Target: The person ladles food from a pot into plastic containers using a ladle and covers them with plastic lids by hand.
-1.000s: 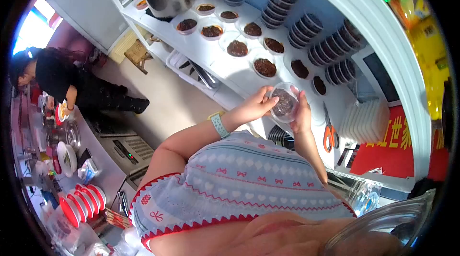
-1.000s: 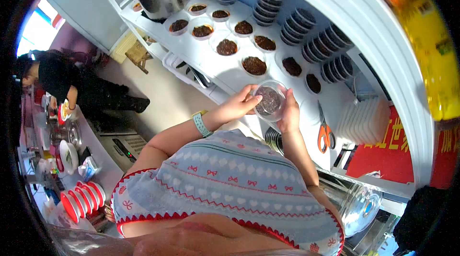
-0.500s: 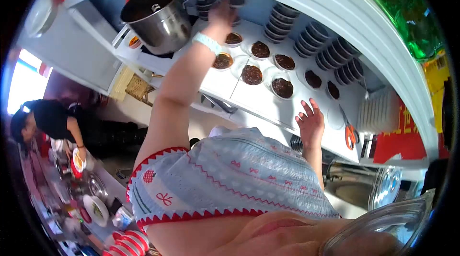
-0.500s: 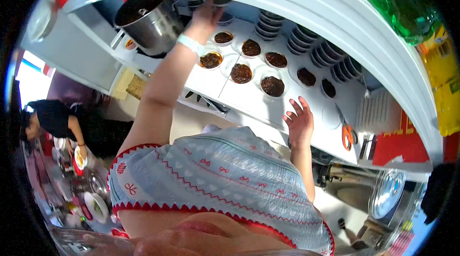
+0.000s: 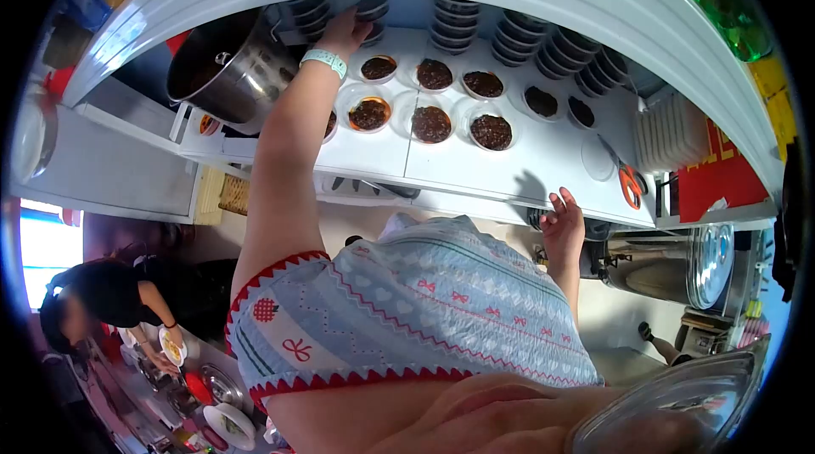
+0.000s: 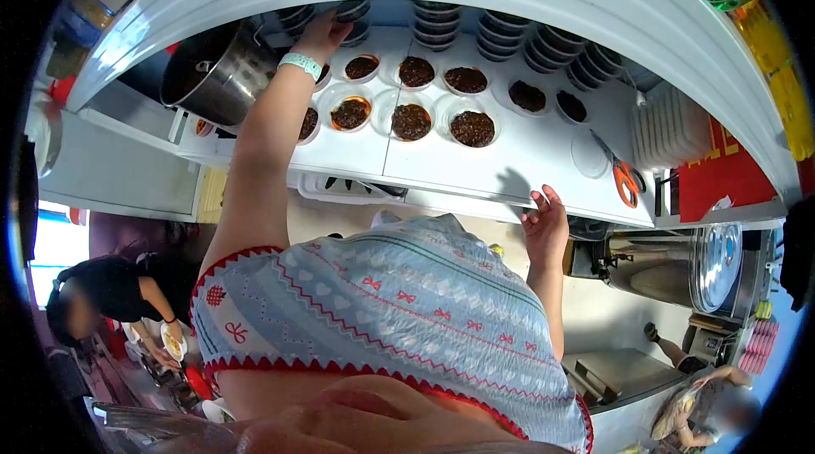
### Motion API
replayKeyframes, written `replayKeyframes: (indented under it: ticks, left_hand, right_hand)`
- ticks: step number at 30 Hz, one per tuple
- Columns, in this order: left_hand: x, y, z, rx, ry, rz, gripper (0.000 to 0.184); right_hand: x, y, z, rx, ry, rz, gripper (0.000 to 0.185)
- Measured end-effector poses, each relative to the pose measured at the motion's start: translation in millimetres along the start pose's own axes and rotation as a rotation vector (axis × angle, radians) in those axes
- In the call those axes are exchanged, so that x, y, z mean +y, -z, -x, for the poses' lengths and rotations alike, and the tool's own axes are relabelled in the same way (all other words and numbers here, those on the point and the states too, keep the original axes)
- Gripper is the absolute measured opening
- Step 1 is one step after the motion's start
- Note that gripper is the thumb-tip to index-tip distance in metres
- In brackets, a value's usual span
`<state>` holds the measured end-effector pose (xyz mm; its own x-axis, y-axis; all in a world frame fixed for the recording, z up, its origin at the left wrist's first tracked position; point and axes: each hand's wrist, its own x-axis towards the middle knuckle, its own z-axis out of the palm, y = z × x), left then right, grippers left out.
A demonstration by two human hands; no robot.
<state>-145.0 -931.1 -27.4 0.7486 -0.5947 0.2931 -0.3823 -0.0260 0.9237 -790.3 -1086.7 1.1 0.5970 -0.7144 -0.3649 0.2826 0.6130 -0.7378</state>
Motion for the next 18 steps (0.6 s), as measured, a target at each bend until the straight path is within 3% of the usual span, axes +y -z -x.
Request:
replayKeyframes:
  ticks: [6,12,18]
  left_hand:
    - [64,20,-5,0.126,-0.098,0.299,0.037]
    - [80,48,6,0.369,0.036,0.239,0.038]
    - [87,49,13,0.449,0.067,0.041,0.038]
  right_hand:
    - [4,-1,5,0.052,-0.016,0.019,0.033]
    - [12,-3,6,0.058,-0.07,0.053,0.033]
    - [14,-6,5,0.025,-0.103,0.095,0.034]
